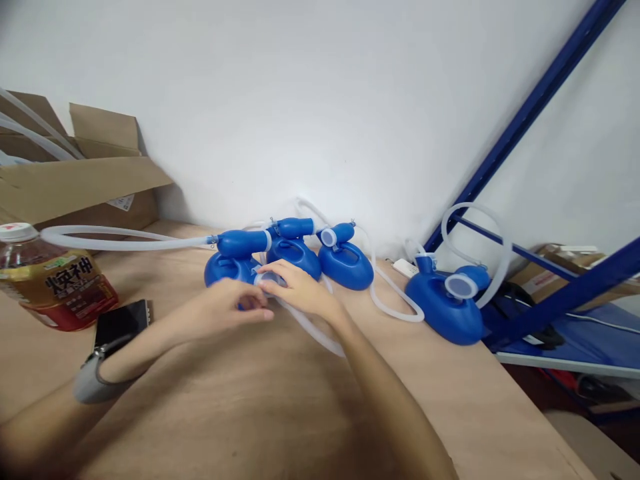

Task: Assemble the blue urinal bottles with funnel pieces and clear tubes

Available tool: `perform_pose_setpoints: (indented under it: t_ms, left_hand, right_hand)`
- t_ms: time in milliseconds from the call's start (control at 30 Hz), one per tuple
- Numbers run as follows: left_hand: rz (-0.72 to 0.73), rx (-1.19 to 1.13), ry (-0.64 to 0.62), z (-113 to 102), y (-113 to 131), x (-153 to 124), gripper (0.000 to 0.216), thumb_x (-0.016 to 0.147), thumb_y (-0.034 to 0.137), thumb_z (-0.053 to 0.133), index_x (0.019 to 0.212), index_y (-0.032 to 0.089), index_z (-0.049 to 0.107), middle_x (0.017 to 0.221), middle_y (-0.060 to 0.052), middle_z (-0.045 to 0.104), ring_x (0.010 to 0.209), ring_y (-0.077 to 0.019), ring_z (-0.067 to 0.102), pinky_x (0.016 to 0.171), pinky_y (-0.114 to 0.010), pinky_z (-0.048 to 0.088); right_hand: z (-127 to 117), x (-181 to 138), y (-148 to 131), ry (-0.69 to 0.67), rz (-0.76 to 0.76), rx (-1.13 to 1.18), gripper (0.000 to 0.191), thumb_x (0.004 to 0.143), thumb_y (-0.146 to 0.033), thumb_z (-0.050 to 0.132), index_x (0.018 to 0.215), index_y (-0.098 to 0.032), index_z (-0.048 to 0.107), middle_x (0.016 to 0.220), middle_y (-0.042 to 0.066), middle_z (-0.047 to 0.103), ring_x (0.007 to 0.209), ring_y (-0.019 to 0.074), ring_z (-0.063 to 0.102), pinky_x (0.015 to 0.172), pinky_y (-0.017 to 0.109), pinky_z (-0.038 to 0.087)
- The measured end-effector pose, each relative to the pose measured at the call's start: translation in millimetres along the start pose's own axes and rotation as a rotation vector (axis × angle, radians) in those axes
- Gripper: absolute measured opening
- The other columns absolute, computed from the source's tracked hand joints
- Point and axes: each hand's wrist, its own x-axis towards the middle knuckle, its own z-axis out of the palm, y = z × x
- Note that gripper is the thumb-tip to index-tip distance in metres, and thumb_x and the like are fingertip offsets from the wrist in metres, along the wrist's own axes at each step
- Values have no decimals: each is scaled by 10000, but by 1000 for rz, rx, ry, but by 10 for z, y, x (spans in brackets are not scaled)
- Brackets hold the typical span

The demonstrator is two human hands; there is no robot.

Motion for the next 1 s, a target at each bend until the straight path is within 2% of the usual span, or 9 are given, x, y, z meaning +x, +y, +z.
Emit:
perform_pose_setpoints:
  t_ms: [67,100,167,333,500,600,700,833,1000]
  left_hand:
    - [-53,103,235,-276,-68,59,435,961,615,578,883,212,723,803,-39,754,733,-229,689,686,-335,465]
    - [-70,191,414,-404,-102,90,416,955,601,591,946,206,723,880,-52,764,799,-244,697,726,-343,477]
    - [-55,381,573,-580,-158,160,430,941,595,616,1074,198,716,1077,-96,762,979,-292,698,805,-366,495]
    - [-28,695,266,-518,-255,411,562,908,559,703,1339,202,651,1249,-150,723,1118,-363,674,881,-410,493]
    - [143,501,58,-406,-312,629,527,915,585,701,1296,222,670,1197,-116,743,1075,-319,687,879,-373,491]
    - [208,423,69,-398,-257,629,604,875,594,750,1338,215,673,1181,-122,749,1084,-324,682,897,-378,500]
    - [245,271,13,-379,-126,552,602,891,560,753,1373,209,671,1090,-84,777,945,-268,710,837,-346,522]
    - [262,98,-79,-338,-42,506,461,932,443,731,1337,225,696,952,-20,791,767,-196,705,740,-296,536]
    - [448,207,58,-287,-277,598,328,961,390,710,1224,196,720,1088,-77,793,907,-228,744,791,-313,567]
  right_hand:
    - [-131,-74,71,-62,21,-90,454,957,-455,716,1380,-311,643,1368,41,689,1185,259,691,1025,404,555]
    - [-190,-106,93,-84,29,-143,500,935,-445,740,1406,-323,622,1374,43,689,1157,266,703,986,405,572]
    - [-291,-169,84,-114,39,-248,489,961,-386,697,1437,-343,594,1405,44,687,1178,280,709,957,411,584]
    - [-578,-368,-79,-156,120,-467,443,1002,-177,525,1398,-359,607,1452,13,688,1327,306,660,1024,468,560]
    - [-897,-644,-46,-191,214,-413,353,987,-270,587,1318,-373,658,1333,-4,740,1215,301,716,946,453,616]
    - [-871,-666,-87,-54,186,-427,597,940,-495,719,1496,-355,556,1593,46,563,1484,359,516,1150,540,522]
    - [-666,-544,-190,111,169,-464,875,927,-658,692,1657,-319,345,1729,84,369,1608,366,320,1260,594,393]
    - [-417,-392,-203,52,219,-538,839,903,-624,747,1621,-335,424,1535,98,612,1411,372,578,1123,590,535]
    - [-436,-354,-75,68,273,-599,801,848,-592,823,1553,-342,537,1286,76,761,1169,358,722,941,552,628]
